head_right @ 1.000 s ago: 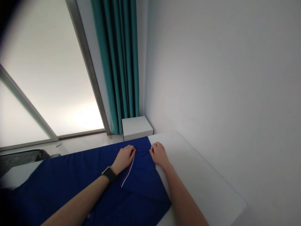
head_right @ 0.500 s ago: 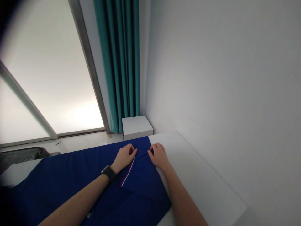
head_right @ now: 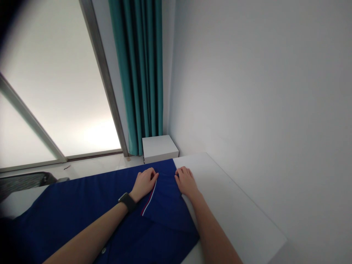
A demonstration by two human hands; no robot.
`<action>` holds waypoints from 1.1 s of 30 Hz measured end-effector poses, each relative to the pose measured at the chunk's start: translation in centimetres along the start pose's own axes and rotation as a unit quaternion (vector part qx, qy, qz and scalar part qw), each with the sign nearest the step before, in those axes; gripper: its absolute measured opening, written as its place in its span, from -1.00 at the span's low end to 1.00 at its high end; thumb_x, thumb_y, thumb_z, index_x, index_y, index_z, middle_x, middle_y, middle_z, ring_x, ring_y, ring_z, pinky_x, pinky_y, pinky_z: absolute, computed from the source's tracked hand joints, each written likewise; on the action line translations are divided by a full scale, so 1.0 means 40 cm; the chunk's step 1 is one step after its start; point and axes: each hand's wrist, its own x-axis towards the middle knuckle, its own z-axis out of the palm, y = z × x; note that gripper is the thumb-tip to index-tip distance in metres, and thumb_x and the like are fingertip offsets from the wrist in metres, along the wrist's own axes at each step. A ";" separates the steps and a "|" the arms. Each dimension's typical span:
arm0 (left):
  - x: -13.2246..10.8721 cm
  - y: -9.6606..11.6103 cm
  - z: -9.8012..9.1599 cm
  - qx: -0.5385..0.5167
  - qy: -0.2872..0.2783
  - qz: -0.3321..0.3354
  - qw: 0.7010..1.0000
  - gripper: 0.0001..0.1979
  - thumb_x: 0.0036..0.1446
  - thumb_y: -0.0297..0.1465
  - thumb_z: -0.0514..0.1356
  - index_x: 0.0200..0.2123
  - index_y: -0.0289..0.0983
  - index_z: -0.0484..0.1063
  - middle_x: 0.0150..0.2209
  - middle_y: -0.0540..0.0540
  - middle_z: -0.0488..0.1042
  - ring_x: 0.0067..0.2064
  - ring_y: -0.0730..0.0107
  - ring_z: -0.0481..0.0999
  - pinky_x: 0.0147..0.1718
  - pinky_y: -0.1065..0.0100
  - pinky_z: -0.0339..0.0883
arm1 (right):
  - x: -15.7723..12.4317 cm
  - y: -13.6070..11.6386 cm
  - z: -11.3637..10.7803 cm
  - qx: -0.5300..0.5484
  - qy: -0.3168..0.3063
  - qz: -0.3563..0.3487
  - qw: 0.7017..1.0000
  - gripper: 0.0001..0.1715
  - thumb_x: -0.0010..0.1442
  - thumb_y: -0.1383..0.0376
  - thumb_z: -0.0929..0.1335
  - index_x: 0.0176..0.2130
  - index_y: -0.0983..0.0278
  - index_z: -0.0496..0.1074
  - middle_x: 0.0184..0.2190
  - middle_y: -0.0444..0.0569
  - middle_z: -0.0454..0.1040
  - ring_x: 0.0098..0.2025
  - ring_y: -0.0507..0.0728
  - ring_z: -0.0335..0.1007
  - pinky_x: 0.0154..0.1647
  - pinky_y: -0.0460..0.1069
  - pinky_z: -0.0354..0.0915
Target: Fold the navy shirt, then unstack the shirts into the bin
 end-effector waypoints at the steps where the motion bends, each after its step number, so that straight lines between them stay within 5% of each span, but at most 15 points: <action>1: -0.001 0.000 0.001 0.015 0.002 0.010 1.000 -0.79 0.29 -0.32 0.02 -0.39 -0.23 0.30 -0.33 -0.03 0.49 -0.26 0.28 0.46 -0.28 0.31 0.06 | 0.000 0.000 0.000 -0.001 -0.001 0.002 1.000 -0.87 0.28 0.29 0.21 -0.19 0.22 0.32 -0.16 0.01 0.35 -0.09 0.16 0.26 0.04 0.05 0.15; 13: 0.000 0.001 0.005 0.043 -0.018 0.004 0.999 -0.83 0.29 -0.32 0.02 -0.35 -0.23 0.29 -0.29 -0.08 0.49 -0.21 0.24 0.47 -0.24 0.29 0.11 | 0.009 0.011 0.036 0.067 0.066 0.033 0.995 -0.85 0.25 0.31 0.20 -0.32 0.20 0.33 -0.25 -0.02 0.38 -0.16 0.14 0.31 -0.03 0.04 0.21; 21: -0.001 0.004 0.010 0.024 0.015 0.003 1.000 -0.76 0.29 -0.30 0.00 -0.02 -0.24 0.24 -0.28 -0.09 0.52 -0.17 0.22 0.50 -0.23 0.28 0.11 | 0.022 0.069 0.029 0.144 0.154 0.094 0.973 -0.64 0.21 0.41 0.07 -0.27 0.25 0.38 -0.31 0.03 0.41 -0.19 0.16 0.34 -0.09 0.07 0.27; 27: -0.005 0.011 0.000 0.037 0.000 0.015 0.999 -0.83 0.29 -0.30 0.01 -0.17 -0.19 0.35 -0.25 -0.05 0.51 -0.16 0.24 0.47 -0.21 0.26 0.08 | 0.012 0.017 0.027 0.097 0.071 0.000 0.993 -0.73 0.29 0.30 0.17 -0.21 0.22 0.42 -0.15 0.02 0.37 -0.05 0.15 0.27 0.04 0.06 0.19; 33: -0.009 0.015 -0.007 0.047 -0.016 0.017 0.999 -0.85 0.27 -0.33 0.02 -0.21 -0.19 0.37 -0.23 -0.07 0.49 -0.14 0.23 0.44 -0.18 0.25 0.08 | 0.004 0.019 0.028 -0.010 0.032 0.054 0.998 -0.76 0.31 0.27 0.16 -0.27 0.24 0.37 -0.21 0.05 0.35 -0.12 0.16 0.27 -0.04 0.05 0.22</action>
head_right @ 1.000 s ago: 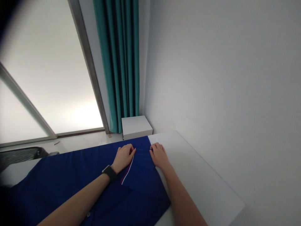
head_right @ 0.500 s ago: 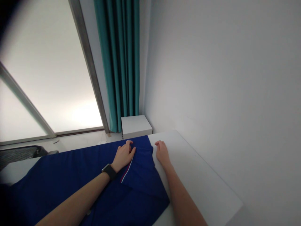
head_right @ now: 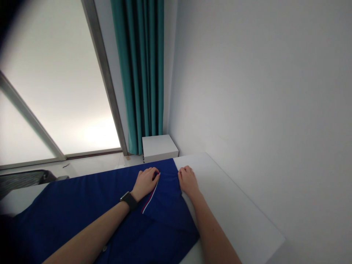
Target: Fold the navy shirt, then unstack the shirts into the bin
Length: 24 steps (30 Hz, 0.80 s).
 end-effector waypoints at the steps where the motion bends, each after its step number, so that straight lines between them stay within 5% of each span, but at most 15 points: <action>1: 0.000 0.000 0.000 -0.001 0.002 0.004 1.000 -0.85 0.27 -0.33 0.02 -0.21 -0.19 0.37 -0.23 -0.07 0.49 -0.14 0.23 0.44 -0.18 0.25 0.08 | 0.000 0.004 -0.001 -0.002 -0.001 0.002 1.000 -0.77 0.31 0.27 0.17 -0.27 0.24 0.37 -0.21 0.05 0.35 -0.12 0.16 0.27 -0.05 0.05 0.22; 7: 0.001 0.003 -0.005 -0.011 0.000 0.002 1.000 -0.82 0.29 -0.32 0.01 -0.21 -0.19 0.39 -0.24 -0.06 0.49 -0.15 0.24 0.44 -0.19 0.25 0.08 | 0.005 0.011 -0.018 0.055 -0.004 -0.006 0.998 -0.75 0.28 0.33 0.17 -0.15 0.27 0.39 -0.15 0.06 0.41 -0.04 0.16 0.30 0.03 0.06 0.23; 11: 0.001 0.007 -0.010 -0.008 -0.004 -0.002 1.000 -0.78 0.30 -0.27 0.00 -0.19 -0.19 0.41 -0.21 -0.08 0.50 -0.13 0.22 0.44 -0.17 0.24 0.08 | -0.015 -0.046 -0.043 0.053 -0.023 -0.055 0.997 -0.52 0.30 0.28 0.15 0.16 0.35 0.25 0.17 0.17 0.27 0.25 0.21 0.10 0.24 0.15 0.08; 17: 0.003 0.003 -0.007 -0.007 -0.006 0.003 1.000 -0.82 0.30 -0.32 0.01 -0.20 -0.20 0.38 -0.22 -0.06 0.51 -0.14 0.24 0.45 -0.18 0.25 0.08 | -0.124 -0.148 -0.084 0.032 -0.098 -0.141 0.985 -0.33 0.34 0.13 0.16 0.34 0.26 -0.01 0.35 0.06 0.01 0.38 0.20 -0.17 0.36 0.23 -0.18; 24: 0.005 0.001 -0.002 -0.005 -0.003 0.005 1.000 -0.82 0.31 -0.33 0.00 -0.22 -0.20 0.37 -0.21 -0.07 0.51 -0.12 0.22 0.45 -0.17 0.24 0.08 | -0.224 -0.139 -0.129 0.057 -0.154 -0.150 0.975 -0.30 0.32 0.04 0.20 0.35 0.11 -0.05 0.36 -0.02 -0.05 0.38 0.22 -0.18 0.36 0.27 -0.18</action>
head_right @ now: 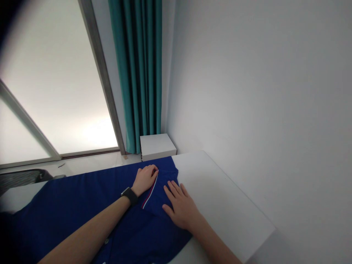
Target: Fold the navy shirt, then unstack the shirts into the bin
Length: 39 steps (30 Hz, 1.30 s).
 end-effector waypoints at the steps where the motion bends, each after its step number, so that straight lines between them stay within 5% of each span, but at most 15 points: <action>1: 0.000 0.000 -0.001 -0.001 0.000 -0.001 1.000 -0.82 0.31 -0.34 -0.01 -0.23 -0.20 0.37 -0.21 -0.08 0.51 -0.12 0.22 0.45 -0.17 0.24 0.08 | -0.004 -0.001 -0.003 0.003 -0.004 0.002 1.000 -0.31 0.32 0.05 0.20 0.35 0.09 -0.05 0.36 -0.03 -0.05 0.38 0.22 -0.19 0.36 0.28 -0.18; 13: 0.010 -0.001 -0.010 -0.045 -0.034 -0.028 0.998 -0.81 0.25 -0.36 0.02 -0.09 -0.21 0.31 -0.34 -0.04 0.50 -0.16 0.21 0.46 -0.16 0.23 0.16 | 0.011 0.091 0.023 0.137 0.093 0.077 0.983 -0.43 0.36 0.17 0.12 0.30 0.17 0.10 0.30 0.00 0.12 0.32 0.13 0.01 0.36 0.19 -0.03; 19: -0.057 -0.026 -0.116 -0.087 -0.119 0.179 0.973 -0.79 0.26 -0.41 0.00 -0.18 -0.16 0.42 -0.16 -0.07 0.48 -0.10 0.29 0.42 -0.05 0.29 0.18 | 0.012 0.089 0.034 0.123 0.108 0.069 0.984 -0.46 0.34 0.18 0.14 0.26 0.17 0.18 0.31 0.01 0.11 0.32 0.16 0.02 0.34 0.21 0.01; 22: -0.118 -0.044 -0.172 -0.111 -0.184 0.223 0.951 -0.77 0.28 -0.37 -0.01 -0.21 -0.14 0.45 -0.17 -0.06 0.48 -0.09 0.30 0.41 -0.01 0.30 0.15 | 0.013 0.088 0.031 0.118 0.104 0.072 0.985 -0.48 0.33 0.18 0.15 0.24 0.18 0.22 0.29 0.02 0.14 0.31 0.16 0.04 0.33 0.21 0.02; 25: -0.169 -0.054 -0.185 -0.128 -0.190 0.194 0.954 -0.78 0.28 -0.33 0.00 -0.19 -0.13 0.45 -0.22 -0.03 0.49 -0.15 0.33 0.44 -0.03 0.30 0.15 | 0.014 0.088 0.031 0.122 0.105 0.081 0.984 -0.49 0.33 0.18 0.15 0.21 0.17 0.25 0.28 0.01 0.17 0.30 0.16 0.06 0.33 0.21 0.03; 31: -0.211 -0.044 -0.140 -0.164 -0.158 0.049 0.972 -0.80 0.25 -0.28 0.03 -0.16 -0.14 0.41 -0.39 0.07 0.51 -0.36 0.40 0.44 -0.13 0.30 0.15 | 0.015 0.103 0.034 0.170 0.136 0.096 0.971 -0.52 0.33 0.22 0.11 0.16 0.18 0.30 0.23 0.01 0.24 0.27 0.14 0.11 0.33 0.20 0.03; 39: -0.237 -0.017 -0.095 -0.154 -0.121 0.056 0.979 -0.81 0.23 -0.28 0.08 -0.12 -0.10 0.42 -0.36 0.06 0.49 -0.31 0.35 0.45 -0.18 0.27 0.09 | 0.015 0.107 0.022 0.173 0.136 0.098 0.971 -0.52 0.31 0.25 0.12 0.16 0.19 0.29 0.20 0.03 0.27 0.24 0.14 0.16 0.31 0.20 0.06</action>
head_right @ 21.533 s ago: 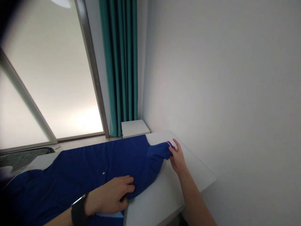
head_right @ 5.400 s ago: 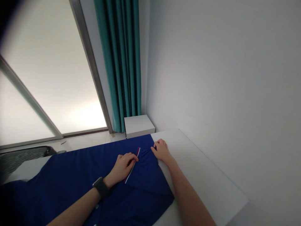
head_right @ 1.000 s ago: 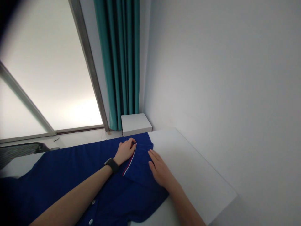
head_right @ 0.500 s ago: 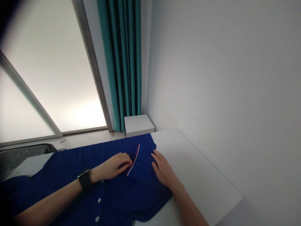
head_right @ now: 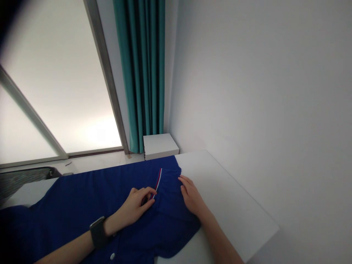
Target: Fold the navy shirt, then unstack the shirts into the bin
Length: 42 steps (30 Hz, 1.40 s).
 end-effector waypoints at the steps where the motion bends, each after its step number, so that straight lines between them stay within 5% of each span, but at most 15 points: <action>1: 0.000 0.000 0.005 0.002 0.001 -0.001 1.000 -0.82 0.24 -0.28 0.07 -0.14 -0.10 0.42 -0.36 0.05 0.49 -0.31 0.35 0.45 -0.18 0.27 0.09 | -0.001 -0.004 0.000 -0.010 -0.005 0.000 1.000 -0.52 0.31 0.25 0.12 0.16 0.19 0.29 0.20 0.04 0.27 0.24 0.14 0.15 0.31 0.20 0.06; 14: -0.011 -0.004 -0.001 0.072 0.025 0.039 0.996 -0.79 0.19 -0.51 0.01 -0.28 -0.16 0.41 -0.29 0.02 0.50 -0.22 0.31 0.42 -0.21 0.24 0.02 | -0.029 -0.056 -0.018 -0.222 -0.151 -0.031 0.963 -0.35 0.36 0.09 0.08 0.35 0.21 -0.04 0.37 -0.07 -0.10 0.38 0.16 -0.20 0.38 0.19 -0.18; 19: -0.012 0.000 -0.001 0.089 0.015 0.047 0.995 -0.78 0.20 -0.50 -0.02 -0.28 -0.18 0.40 -0.29 -0.01 0.50 -0.22 0.30 0.42 -0.20 0.23 0.07 | -0.027 -0.036 -0.019 -0.173 -0.123 -0.027 0.977 -0.36 0.36 0.06 0.08 0.35 0.15 -0.05 0.36 -0.09 -0.06 0.38 0.15 -0.16 0.38 0.20 -0.18; 24: -0.015 0.007 -0.008 0.088 0.033 0.050 0.994 -0.78 0.21 -0.48 -0.03 -0.26 -0.19 0.40 -0.25 -0.04 0.46 -0.18 0.28 0.41 -0.18 0.22 0.16 | -0.010 0.022 -0.024 -0.056 -0.015 0.032 0.998 -0.37 0.36 0.10 0.03 0.32 0.25 0.06 0.30 0.05 0.12 0.32 0.16 0.02 0.34 0.19 -0.01; 30: -0.015 0.028 -0.019 0.140 0.059 0.142 0.978 -0.64 0.30 -0.40 -0.06 0.12 -0.19 0.28 0.06 -0.14 0.37 0.07 0.23 0.34 0.06 0.17 0.21 | -0.009 0.046 -0.007 -0.119 -0.018 0.022 0.992 -0.39 0.33 0.14 0.08 0.28 0.27 0.16 0.24 0.08 0.24 0.27 0.20 0.12 0.31 0.21 0.05; 36: 0.079 0.103 0.050 0.209 0.019 0.216 0.953 -0.51 0.31 -0.29 -0.05 0.26 -0.29 0.11 0.26 -0.20 0.23 0.26 0.19 0.21 0.20 0.18 0.12 | -0.020 0.013 -0.004 -0.203 -0.026 -0.005 0.979 -0.42 0.32 0.21 0.10 0.26 0.33 0.19 0.25 0.09 0.23 0.28 0.18 0.10 0.31 0.17 0.06; 42: 0.170 0.097 0.130 0.238 0.031 0.156 0.958 -0.50 0.31 -0.26 -0.06 0.23 -0.36 0.19 0.26 -0.23 0.22 0.28 0.15 0.20 0.21 0.15 0.11 | -0.028 -0.011 -0.008 -0.260 -0.040 -0.017 0.965 -0.43 0.30 0.27 0.12 0.24 0.38 0.22 0.26 0.10 0.21 0.30 0.19 0.07 0.32 0.14 0.04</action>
